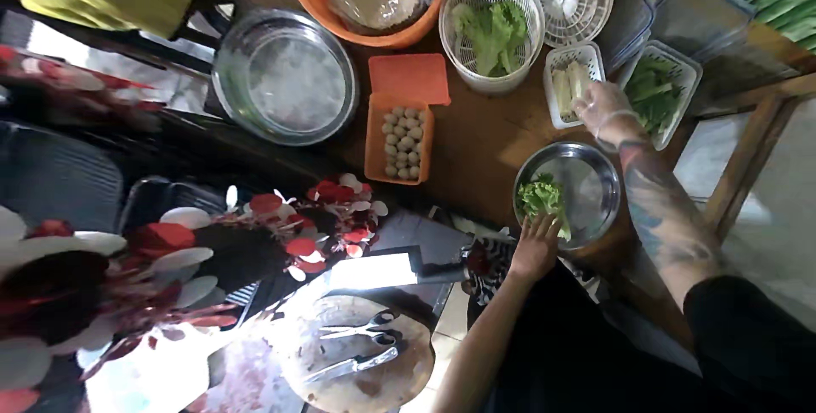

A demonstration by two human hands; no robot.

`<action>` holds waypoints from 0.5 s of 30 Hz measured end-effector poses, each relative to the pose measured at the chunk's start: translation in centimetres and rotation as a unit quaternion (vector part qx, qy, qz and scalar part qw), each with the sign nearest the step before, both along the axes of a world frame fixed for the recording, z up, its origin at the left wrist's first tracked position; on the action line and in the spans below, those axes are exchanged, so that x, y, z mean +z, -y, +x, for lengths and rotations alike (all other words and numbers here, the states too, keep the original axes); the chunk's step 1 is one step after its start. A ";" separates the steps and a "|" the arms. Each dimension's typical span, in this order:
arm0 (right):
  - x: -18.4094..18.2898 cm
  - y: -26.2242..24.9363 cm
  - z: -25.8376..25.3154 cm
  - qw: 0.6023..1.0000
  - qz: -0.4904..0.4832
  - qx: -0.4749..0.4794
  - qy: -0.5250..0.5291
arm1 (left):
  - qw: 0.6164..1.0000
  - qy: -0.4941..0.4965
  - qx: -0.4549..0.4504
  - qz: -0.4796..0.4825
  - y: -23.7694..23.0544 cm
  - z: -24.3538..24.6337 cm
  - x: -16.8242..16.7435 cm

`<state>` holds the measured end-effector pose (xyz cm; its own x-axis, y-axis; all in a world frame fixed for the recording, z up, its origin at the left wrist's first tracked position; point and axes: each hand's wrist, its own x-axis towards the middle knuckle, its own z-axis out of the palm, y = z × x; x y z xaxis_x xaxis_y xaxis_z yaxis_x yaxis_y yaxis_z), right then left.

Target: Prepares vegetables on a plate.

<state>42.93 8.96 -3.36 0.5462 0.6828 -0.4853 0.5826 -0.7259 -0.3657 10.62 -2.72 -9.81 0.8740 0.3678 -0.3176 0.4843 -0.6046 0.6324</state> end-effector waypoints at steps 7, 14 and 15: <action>-2.4 -6.4 1.2 0.983 -0.175 0.047 0.039 | 0.988 0.114 0.074 -0.069 0.7 -1.7 2.4; -7.2 -6.9 2.9 0.983 -0.165 0.061 0.061 | 0.981 0.133 0.105 -0.091 0.1 -1.0 3.3; -6.2 -6.7 2.8 0.984 -0.156 0.053 0.060 | 0.981 0.135 0.107 -0.094 -0.1 -0.8 3.4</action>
<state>45.76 15.64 -9.61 0.5454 0.5667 -0.6175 0.6869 -0.7244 -0.0581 9.81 -2.61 -6.44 0.8451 0.5083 -0.1658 0.3872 -0.3680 0.8454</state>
